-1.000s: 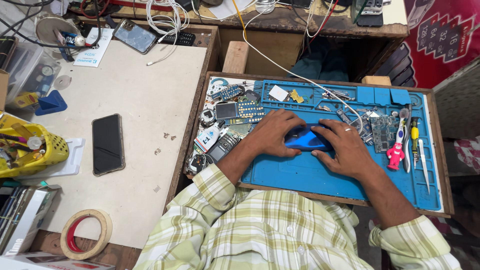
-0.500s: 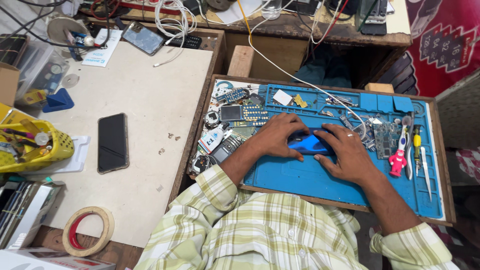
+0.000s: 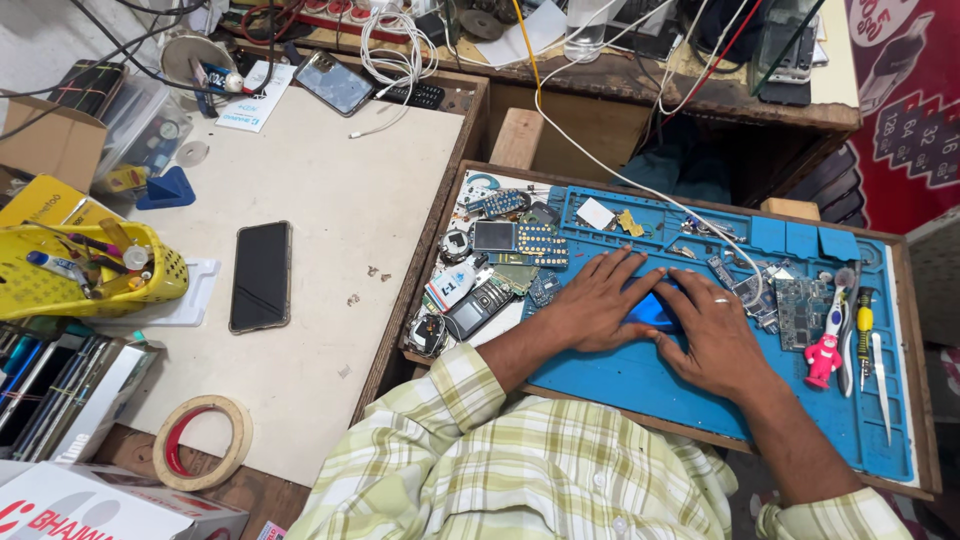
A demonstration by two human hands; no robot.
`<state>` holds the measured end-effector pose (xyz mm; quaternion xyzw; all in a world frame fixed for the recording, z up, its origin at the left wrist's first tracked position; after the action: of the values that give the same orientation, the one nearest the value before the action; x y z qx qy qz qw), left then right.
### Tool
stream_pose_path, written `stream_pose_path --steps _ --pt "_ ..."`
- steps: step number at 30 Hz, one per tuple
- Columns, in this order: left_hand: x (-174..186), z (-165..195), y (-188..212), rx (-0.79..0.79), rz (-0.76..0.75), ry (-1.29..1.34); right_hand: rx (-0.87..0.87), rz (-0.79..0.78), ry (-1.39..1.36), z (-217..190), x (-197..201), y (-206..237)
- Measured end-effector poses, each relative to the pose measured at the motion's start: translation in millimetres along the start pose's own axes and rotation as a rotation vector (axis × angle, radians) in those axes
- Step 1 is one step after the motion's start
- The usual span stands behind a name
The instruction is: The person uses a prying tool to separate the back cover from a smartphone, then tests the screen by swiping and pressing buttons. They continue prying and finally remove the back cover, exposing the internal components.
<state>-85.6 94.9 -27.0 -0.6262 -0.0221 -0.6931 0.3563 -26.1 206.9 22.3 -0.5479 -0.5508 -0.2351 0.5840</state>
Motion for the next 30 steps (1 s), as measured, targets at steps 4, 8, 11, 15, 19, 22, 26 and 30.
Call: stream_pose_path --steps 4,8,11,15,19,22,26,30 --pt "6.5 -2.5 -3.3 0.000 -0.034 0.069 0.009 0.031 -0.019 -0.2 5.1 -1.5" --pt "29.6 -4.8 -1.1 0.043 0.087 0.200 0.027 0.037 -0.056 -2.3 9.8 -2.9" --pt "38.3 -10.9 -3.7 0.100 0.071 0.283 0.026 0.028 -0.068 -2.6 12.7 -3.8" --pt "51.1 -31.1 -7.3 0.083 0.010 0.388 0.006 0.018 -0.049 -0.8 15.0 -5.0" --pt "59.9 -53.3 -8.8 0.033 -0.062 0.474 0.009 0.045 -0.057 -1.1 15.7 -5.5" --pt "67.4 -55.6 -9.4 -0.003 -0.006 0.397 -0.015 0.020 -0.054 1.5 12.0 -5.0" --pt "67.2 -57.3 -7.8 0.010 -0.022 0.375 -0.023 0.020 -0.066 2.4 10.6 -3.9" --pt "62.9 -60.2 -7.3 0.042 -0.043 0.394 -0.020 0.024 -0.066 1.9 10.2 -3.4"
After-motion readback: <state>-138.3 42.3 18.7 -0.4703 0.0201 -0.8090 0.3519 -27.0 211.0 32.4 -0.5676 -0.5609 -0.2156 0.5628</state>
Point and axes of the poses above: each hand's wrist, its own y-axis away from the middle knuckle, its own x-axis out of the back of the hand, z = x × y, the point moved 8 cm from there along -y, towards the middle knuckle, and after that the axes turned 5 degrees about z, right-handed, at the moved point
